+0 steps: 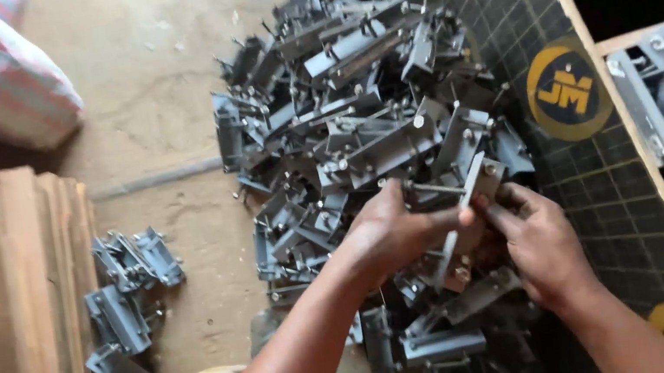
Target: Manually assembling metal brackets by inserting bolts into pre-drilled holes.
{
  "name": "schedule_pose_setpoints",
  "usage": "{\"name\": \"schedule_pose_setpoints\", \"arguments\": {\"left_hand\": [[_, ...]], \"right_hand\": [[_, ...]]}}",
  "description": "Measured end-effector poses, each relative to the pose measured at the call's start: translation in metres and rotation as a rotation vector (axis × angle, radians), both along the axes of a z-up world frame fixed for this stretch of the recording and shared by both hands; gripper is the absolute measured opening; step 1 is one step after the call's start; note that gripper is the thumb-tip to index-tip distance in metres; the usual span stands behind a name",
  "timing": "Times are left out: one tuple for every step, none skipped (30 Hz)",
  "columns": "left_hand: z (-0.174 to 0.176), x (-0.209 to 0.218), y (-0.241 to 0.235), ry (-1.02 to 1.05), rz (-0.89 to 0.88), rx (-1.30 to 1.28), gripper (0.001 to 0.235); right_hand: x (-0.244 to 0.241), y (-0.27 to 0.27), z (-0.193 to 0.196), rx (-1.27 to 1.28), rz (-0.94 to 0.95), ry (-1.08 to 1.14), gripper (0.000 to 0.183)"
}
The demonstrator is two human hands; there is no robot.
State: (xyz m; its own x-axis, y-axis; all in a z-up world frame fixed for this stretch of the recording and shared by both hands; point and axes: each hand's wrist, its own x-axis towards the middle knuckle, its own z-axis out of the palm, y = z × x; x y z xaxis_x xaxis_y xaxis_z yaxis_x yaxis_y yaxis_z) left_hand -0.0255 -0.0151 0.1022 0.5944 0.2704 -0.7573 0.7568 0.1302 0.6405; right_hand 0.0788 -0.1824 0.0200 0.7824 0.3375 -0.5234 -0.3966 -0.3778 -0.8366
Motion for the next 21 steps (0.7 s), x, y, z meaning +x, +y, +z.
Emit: {"name": "schedule_pose_setpoints", "arguments": {"left_hand": [[-0.020,0.001,-0.002,-0.004,0.003,0.020,0.069],[-0.042,0.001,-0.007,-0.084,-0.041,0.094,0.069],[-0.064,0.001,-0.012,-0.163,-0.088,0.168,0.069],[-0.066,0.003,-0.015,-0.161,-0.088,0.169,0.069],[-0.068,0.004,-0.017,-0.196,-0.079,0.144,0.069],[-0.069,0.003,-0.015,-0.227,-0.069,0.127,0.070],[-0.065,0.005,-0.017,-0.219,-0.069,0.138,0.070],[-0.062,0.008,-0.023,-0.244,-0.016,0.072,0.081],[-0.058,0.011,-0.029,-0.269,0.037,0.005,0.092],[-0.064,0.013,-0.033,-0.278,0.029,0.002,0.092],[-0.070,0.014,-0.036,-0.269,0.081,-0.018,0.075],[-0.076,0.011,-0.039,-0.251,0.139,-0.032,0.061],[-0.073,0.013,-0.036,-0.251,0.137,-0.029,0.061],[-0.070,0.011,-0.034,-0.295,0.301,-0.238,0.054],[-0.066,0.009,-0.032,-0.335,0.467,-0.445,0.046],[-0.062,0.011,-0.031,-0.335,0.460,-0.451,0.046],[-0.058,0.013,-0.031,-0.310,0.514,-0.492,0.046],[-0.053,0.014,-0.028,-0.286,0.576,-0.527,0.048],[-0.048,0.013,-0.030,-0.288,0.578,-0.527,0.048],[-0.043,0.013,-0.028,-0.283,0.655,-0.532,0.053],[-0.037,0.013,-0.026,-0.277,0.732,-0.536,0.058]], "right_hand": [[0.001,0.002,-0.005,0.020,0.003,-0.004,0.012],[0.000,-0.001,-0.009,0.059,0.001,0.013,0.013],[0.000,-0.004,-0.014,0.099,-0.002,0.030,0.014],[0.000,-0.008,-0.023,0.101,-0.002,0.032,0.014],[0.002,-0.011,-0.033,0.154,-0.008,0.063,0.015],[0.000,-0.009,-0.044,0.216,-0.011,0.099,0.017],[0.003,-0.002,-0.049,0.227,-0.009,0.107,0.017],[0.005,0.000,-0.053,0.291,-0.019,0.104,0.018],[0.008,0.001,-0.056,0.356,-0.028,0.101,0.018],[0.007,0.000,-0.050,0.354,-0.035,0.090,0.018],[0.006,-0.001,-0.043,0.380,-0.019,0.174,0.017],[0.000,0.000,-0.038,0.410,0.002,0.268,0.017],[0.004,0.001,-0.041,0.413,0.000,0.267,0.017],[0.005,0.001,-0.044,0.425,0.009,0.267,0.020],[0.005,0.000,-0.046,0.437,0.017,0.268,0.026],[0.004,0.001,-0.038,0.434,0.011,0.263,0.026],[0.002,0.003,-0.030,0.449,0.029,0.248,0.026],[0.000,0.007,-0.021,0.467,0.057,0.236,0.027],[0.000,0.005,-0.013,0.467,0.060,0.235,0.027],[0.001,0.006,-0.006,0.447,0.079,0.155,0.030],[0.003,0.007,0.002,0.427,0.097,0.075,0.033]]}}
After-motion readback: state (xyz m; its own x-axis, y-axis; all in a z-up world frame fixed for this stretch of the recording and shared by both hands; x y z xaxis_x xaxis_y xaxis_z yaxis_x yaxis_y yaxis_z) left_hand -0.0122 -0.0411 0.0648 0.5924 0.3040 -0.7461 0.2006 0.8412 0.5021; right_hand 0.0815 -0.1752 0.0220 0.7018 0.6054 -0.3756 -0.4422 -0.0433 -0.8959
